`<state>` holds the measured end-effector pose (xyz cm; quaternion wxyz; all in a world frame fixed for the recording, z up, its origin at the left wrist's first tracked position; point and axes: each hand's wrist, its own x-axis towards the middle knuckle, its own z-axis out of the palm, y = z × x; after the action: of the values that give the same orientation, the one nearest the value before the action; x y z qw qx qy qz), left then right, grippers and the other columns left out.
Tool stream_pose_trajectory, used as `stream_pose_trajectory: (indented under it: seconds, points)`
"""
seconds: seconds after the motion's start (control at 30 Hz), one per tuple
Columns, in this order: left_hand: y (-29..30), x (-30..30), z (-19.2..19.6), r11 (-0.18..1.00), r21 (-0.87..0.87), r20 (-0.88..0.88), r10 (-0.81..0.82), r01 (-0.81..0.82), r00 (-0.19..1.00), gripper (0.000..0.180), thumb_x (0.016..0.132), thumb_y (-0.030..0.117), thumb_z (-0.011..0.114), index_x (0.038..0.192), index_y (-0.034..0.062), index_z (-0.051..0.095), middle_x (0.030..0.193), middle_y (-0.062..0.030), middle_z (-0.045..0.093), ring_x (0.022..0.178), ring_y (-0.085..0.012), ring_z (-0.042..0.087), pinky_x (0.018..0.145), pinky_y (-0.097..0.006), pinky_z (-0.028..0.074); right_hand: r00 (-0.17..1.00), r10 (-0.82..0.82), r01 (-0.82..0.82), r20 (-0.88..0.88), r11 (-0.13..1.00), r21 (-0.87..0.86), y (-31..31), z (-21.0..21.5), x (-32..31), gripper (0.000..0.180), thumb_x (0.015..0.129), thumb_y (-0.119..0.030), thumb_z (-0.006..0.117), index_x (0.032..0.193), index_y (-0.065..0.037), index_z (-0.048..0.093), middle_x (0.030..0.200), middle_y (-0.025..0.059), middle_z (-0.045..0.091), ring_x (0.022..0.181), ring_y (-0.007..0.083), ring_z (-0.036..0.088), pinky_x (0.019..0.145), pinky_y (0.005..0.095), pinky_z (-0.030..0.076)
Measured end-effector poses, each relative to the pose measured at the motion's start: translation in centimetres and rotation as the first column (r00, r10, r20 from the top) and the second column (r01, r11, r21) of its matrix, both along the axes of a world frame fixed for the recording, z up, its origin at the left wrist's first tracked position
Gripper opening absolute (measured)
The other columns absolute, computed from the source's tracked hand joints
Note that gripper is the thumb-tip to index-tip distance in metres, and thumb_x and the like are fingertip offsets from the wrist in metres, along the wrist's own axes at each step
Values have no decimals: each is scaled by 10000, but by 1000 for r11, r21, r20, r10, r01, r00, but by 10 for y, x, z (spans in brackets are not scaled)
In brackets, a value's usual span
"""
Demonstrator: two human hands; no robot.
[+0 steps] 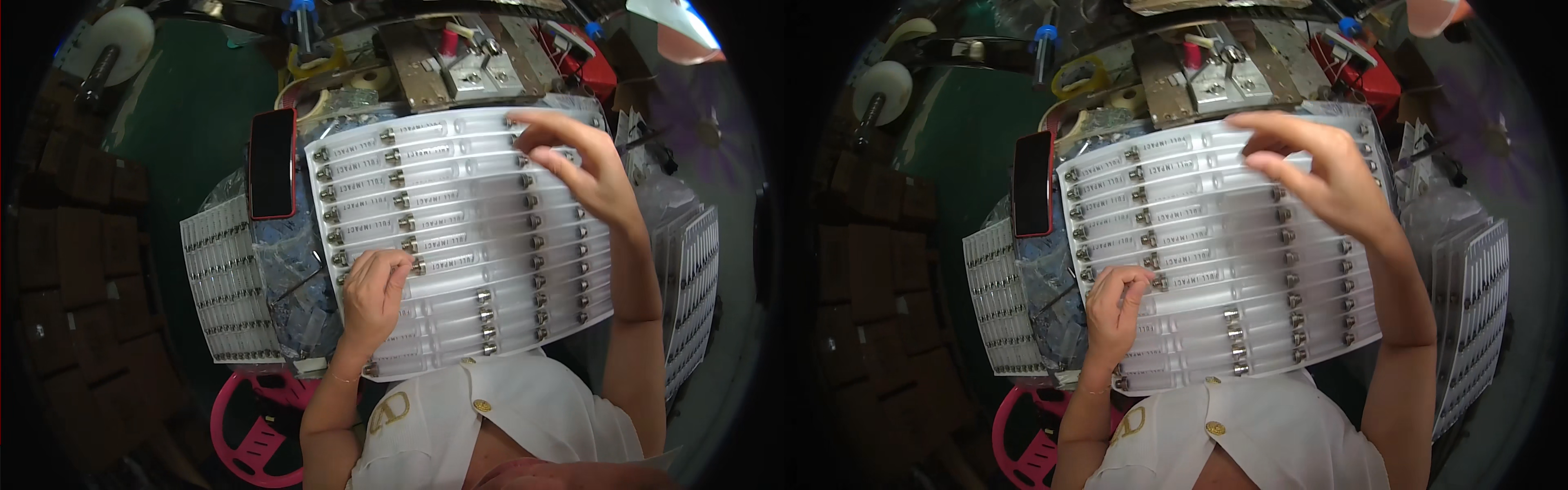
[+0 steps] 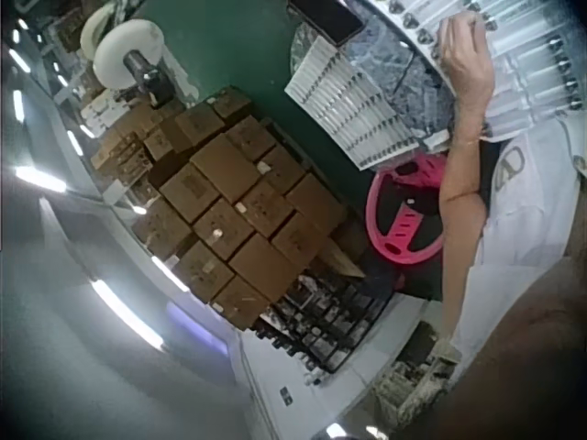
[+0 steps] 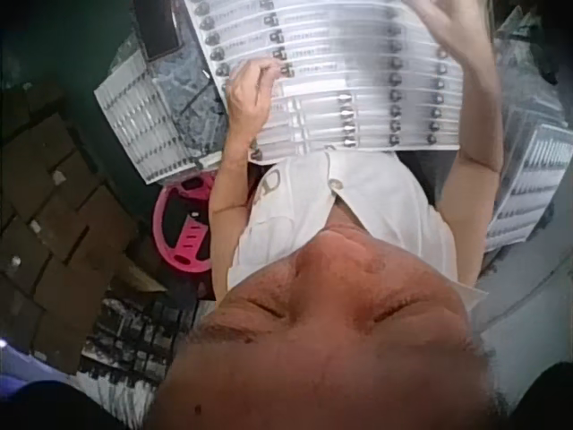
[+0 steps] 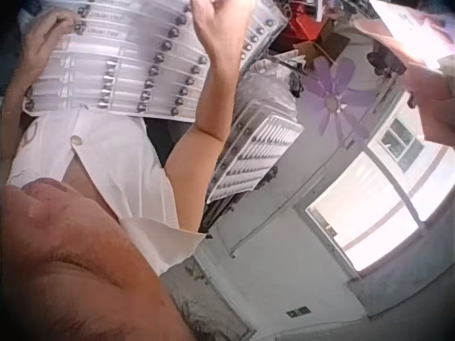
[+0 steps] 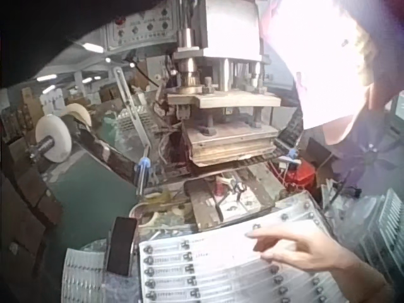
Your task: The person operates a manual press machine in a factory setting. They repeatedly pick up small metal components from a white tray, place them into the machine's die, and press down on a lever to process the items. The person then removes the processed components and places them back into the tray.
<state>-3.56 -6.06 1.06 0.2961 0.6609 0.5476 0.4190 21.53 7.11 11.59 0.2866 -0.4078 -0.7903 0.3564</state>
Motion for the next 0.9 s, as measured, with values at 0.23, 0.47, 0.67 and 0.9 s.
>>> stream_pose_trajectory:
  seconds: [0.23,0.47,0.67,0.9]
  points:
    - [2,5,0,998,58,-71,24,-20,997,130,739,13,696,821,16,595,848,-99,645,780,-270,596,681,-342,467,725,504,-659,468,313,684,-95,27,-52,241,732,-204,614,685,30,576,690,162,545,569,230,560,542,323,486]
    - [4,12,-2,963,213,-444,-58,168,894,243,685,38,724,916,22,651,885,-101,626,835,-278,590,740,-357,457,690,686,-721,231,680,131,-150,46,-40,220,636,-191,670,696,-3,573,733,75,548,659,174,576,553,284,467]
    - [3,9,1,969,193,-391,-68,154,918,267,696,44,716,952,12,646,935,-100,621,850,-277,589,738,-363,465,926,251,-277,282,959,55,-107,1,-9,342,681,-122,744,969,9,615,874,80,636,798,238,612,662,323,477]
    - [-7,-13,32,970,234,-387,39,58,921,382,651,8,750,1015,-6,637,932,-149,624,843,-316,588,751,-373,474,873,242,-419,423,817,396,-118,-88,-7,318,654,-103,676,938,27,611,948,97,576,915,233,552,784,325,434]
